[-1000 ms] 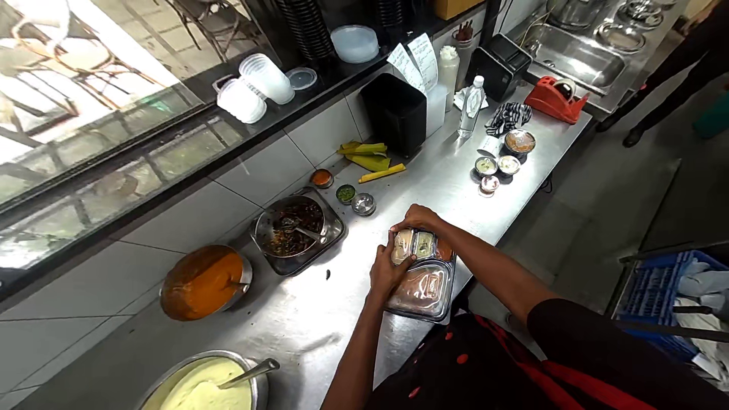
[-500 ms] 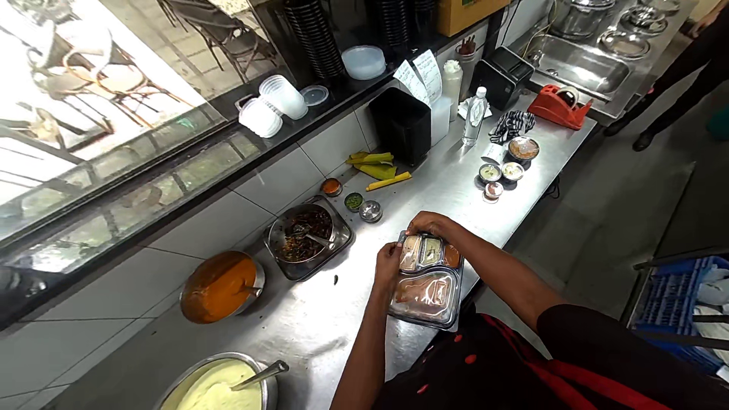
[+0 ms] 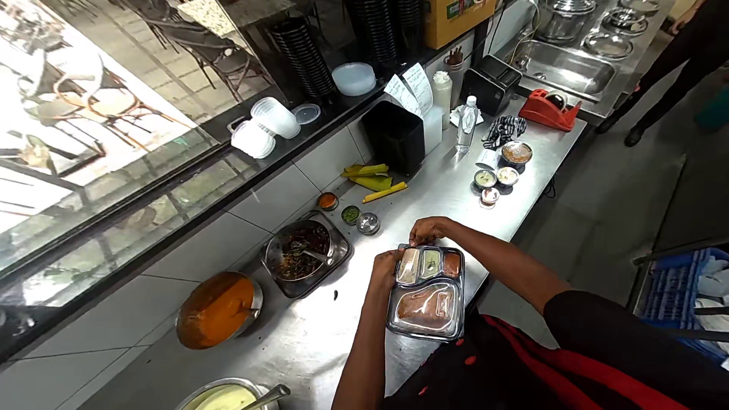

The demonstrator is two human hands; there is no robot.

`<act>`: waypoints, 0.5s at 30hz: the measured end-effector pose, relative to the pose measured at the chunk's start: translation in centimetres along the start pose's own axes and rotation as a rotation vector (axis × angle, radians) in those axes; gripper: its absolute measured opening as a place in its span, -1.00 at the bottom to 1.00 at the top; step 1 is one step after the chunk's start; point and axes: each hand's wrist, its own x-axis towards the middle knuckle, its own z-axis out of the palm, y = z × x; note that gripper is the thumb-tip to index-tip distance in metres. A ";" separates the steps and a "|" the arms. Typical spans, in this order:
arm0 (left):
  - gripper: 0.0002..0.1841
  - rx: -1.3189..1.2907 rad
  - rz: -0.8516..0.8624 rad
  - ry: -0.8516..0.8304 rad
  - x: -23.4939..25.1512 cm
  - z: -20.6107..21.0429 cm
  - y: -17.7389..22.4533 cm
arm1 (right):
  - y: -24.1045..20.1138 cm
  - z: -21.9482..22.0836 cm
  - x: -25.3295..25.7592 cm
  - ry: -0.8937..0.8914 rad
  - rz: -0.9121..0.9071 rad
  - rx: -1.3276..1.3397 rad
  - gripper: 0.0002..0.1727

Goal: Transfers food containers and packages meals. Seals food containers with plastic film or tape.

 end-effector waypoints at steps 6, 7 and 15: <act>-0.73 0.108 0.215 0.119 0.6 0.5 -2.6 | 4.8 0.6 -4.2 0.206 -0.108 -0.058 -0.76; -0.73 0.129 0.244 0.130 0.6 0.5 -2.9 | 6.0 0.8 -5.2 0.245 -0.136 -0.027 -0.77; -0.77 0.158 0.319 0.146 0.2 0.8 -4.1 | 12.6 4.2 -12.3 0.409 -0.059 0.407 -0.81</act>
